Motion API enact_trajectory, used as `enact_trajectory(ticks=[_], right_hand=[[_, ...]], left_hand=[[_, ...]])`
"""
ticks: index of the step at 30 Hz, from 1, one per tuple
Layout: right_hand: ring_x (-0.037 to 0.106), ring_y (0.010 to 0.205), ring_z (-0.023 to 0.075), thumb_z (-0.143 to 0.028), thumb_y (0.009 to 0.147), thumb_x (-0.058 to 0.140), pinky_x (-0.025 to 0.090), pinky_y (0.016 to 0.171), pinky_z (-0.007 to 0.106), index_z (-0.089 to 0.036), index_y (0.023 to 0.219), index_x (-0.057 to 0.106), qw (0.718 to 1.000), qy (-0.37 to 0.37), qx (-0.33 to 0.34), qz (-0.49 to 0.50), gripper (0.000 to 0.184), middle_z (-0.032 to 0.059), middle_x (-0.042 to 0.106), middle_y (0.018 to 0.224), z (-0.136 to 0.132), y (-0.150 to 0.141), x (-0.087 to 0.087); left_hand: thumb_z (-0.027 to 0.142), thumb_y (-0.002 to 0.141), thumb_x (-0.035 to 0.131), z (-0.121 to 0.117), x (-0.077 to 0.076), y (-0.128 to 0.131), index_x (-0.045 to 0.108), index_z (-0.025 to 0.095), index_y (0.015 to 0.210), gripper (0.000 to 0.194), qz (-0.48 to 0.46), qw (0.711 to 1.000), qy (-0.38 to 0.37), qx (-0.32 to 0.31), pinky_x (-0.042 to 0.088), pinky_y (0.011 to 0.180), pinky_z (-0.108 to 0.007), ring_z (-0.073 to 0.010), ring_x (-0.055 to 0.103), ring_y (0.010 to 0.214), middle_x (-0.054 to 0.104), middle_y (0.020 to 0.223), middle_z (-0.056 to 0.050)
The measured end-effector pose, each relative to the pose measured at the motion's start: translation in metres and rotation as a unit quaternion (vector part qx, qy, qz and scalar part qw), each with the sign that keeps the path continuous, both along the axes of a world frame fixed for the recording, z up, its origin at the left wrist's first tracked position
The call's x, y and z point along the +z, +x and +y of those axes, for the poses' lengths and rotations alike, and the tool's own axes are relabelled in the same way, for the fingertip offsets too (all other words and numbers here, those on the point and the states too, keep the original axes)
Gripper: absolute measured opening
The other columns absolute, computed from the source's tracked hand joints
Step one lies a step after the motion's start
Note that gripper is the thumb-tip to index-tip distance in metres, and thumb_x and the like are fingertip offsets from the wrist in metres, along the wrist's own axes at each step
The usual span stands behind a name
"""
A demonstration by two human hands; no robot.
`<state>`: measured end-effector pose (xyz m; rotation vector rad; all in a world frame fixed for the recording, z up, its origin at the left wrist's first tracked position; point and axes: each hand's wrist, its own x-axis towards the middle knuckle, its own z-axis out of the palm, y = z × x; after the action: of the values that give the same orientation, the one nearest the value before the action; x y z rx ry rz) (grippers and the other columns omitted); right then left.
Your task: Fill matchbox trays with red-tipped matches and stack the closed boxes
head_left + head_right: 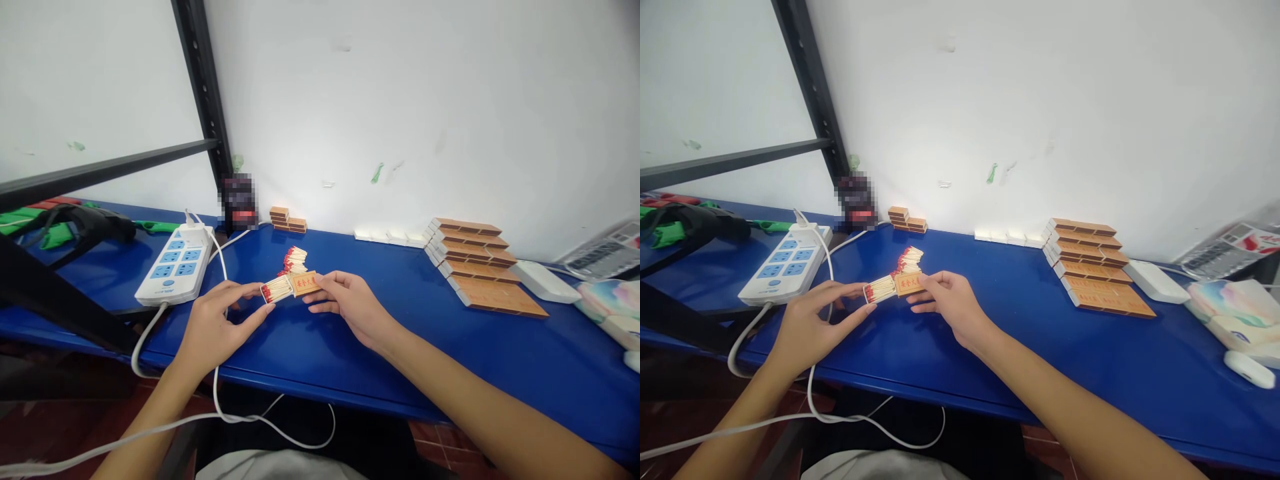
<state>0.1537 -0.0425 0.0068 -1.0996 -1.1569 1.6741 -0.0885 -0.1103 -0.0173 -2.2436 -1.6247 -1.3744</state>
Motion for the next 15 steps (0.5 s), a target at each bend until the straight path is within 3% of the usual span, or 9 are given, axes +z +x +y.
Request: enact_trajectory(ticks=[15], right_hand=[[0.082,0.088,0.0213,-0.034,0.098,0.075,0.069,0.077,0.029,-0.015,0.083,0.066,1.000,0.011,0.001,0.018,0.026,0.0150,0.082,0.098,-0.0019,0.0005,-0.0034]], left_hand=[[0.036,0.091,0.082,-0.0015,0.0027,0.0030,0.080,0.024,0.117,0.028,0.000,1.000,0.006,-0.002,0.057,0.070,-0.027,-0.0139,0.066,0.073,0.078,0.095,-0.002]])
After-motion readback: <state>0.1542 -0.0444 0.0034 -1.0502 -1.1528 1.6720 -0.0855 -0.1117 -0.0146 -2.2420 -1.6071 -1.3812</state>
